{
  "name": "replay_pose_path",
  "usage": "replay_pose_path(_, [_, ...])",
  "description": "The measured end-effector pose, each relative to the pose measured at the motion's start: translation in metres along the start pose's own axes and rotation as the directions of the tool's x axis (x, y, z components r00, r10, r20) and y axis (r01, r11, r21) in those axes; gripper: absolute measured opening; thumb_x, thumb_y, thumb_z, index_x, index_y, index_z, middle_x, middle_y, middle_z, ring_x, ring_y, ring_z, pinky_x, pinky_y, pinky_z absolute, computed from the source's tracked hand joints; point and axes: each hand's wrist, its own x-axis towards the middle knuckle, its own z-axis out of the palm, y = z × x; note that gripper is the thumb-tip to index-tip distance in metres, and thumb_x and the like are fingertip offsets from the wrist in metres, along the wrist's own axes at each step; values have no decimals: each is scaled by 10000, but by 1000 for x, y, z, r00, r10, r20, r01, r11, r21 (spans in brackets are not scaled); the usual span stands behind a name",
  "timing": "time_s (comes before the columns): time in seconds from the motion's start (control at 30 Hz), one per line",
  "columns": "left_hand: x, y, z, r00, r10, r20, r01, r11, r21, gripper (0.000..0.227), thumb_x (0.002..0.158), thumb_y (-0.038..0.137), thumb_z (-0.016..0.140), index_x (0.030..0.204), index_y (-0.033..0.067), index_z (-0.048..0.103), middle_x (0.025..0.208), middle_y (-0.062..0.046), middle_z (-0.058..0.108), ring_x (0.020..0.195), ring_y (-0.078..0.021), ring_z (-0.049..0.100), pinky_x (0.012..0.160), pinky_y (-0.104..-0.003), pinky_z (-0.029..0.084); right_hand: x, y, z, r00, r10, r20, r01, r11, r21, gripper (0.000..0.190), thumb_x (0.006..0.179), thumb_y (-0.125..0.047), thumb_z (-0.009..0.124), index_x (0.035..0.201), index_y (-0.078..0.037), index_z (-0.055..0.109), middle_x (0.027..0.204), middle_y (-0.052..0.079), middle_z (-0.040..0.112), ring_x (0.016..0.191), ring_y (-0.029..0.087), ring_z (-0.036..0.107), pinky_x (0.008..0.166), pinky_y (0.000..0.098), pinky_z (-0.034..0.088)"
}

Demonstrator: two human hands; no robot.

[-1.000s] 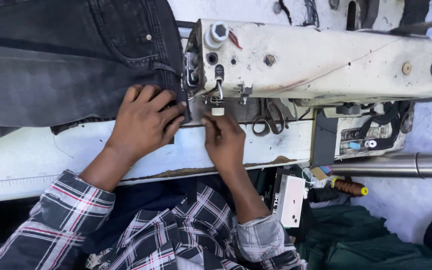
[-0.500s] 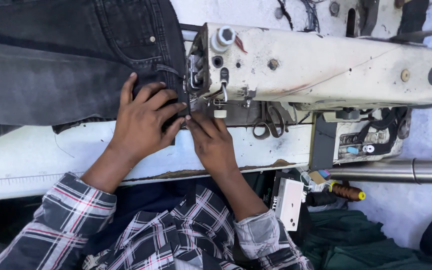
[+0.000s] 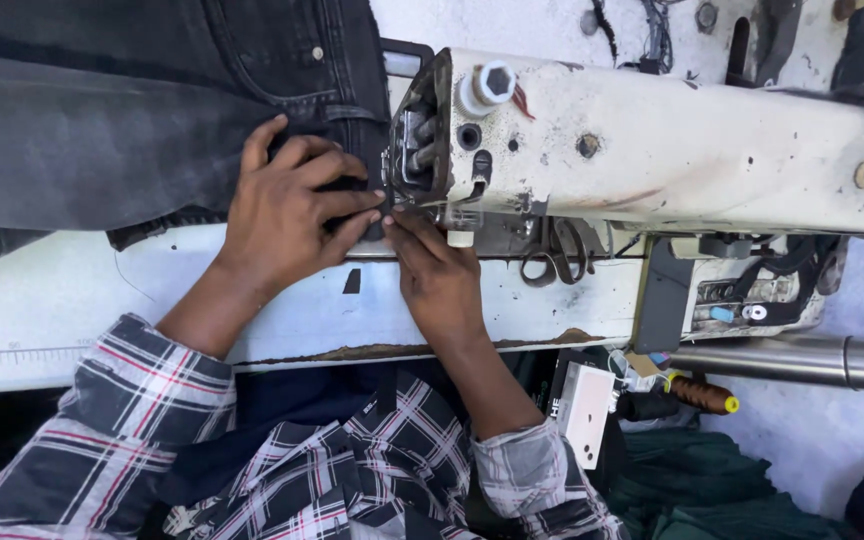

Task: Stitching a belt loop onto denim jeans using an industrial sewing machine.

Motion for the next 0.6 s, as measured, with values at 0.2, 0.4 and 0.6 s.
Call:
replay_pose_path(0.2, [11, -13, 2, 1000, 18, -12, -18, 1000, -18, 136, 914, 327, 813, 1007, 231, 838, 1152, 55, 735, 1211, -199, 616, 1236, -543, 278, 13, 2, 2, 999, -4, -44, 3, 1000, -12, 267, 911, -26, 758, 1161, -119, 771, 1189, 24, 744, 1037, 238, 733, 917, 403, 586])
replay_pose_path(0.4, [14, -16, 5, 1000, 14, -6, -14, 999, -34, 172, 903, 338, 824, 1031, 223, 836, 1155, 56, 735, 1219, -191, 614, 1251, -530, 275, 20, 2, 0, 998, -26, -51, 25, 999, -31, 291, 903, -6, 755, 1174, -114, 756, 1155, 46, 743, 1032, 264, 723, 912, 414, 581])
replay_pose_path(0.6, [17, -20, 6, 1000, -5, 5, 5, 1000, -24, 176, 882, 345, 832, 971, 194, 822, 1146, 47, 737, 1218, -195, 616, 1254, -537, 266, 18, 6, 4, 1000, -28, -14, 27, 998, -54, 343, 891, 4, 741, 1211, -119, 753, 1151, 50, 754, 1016, 263, 718, 878, 425, 572])
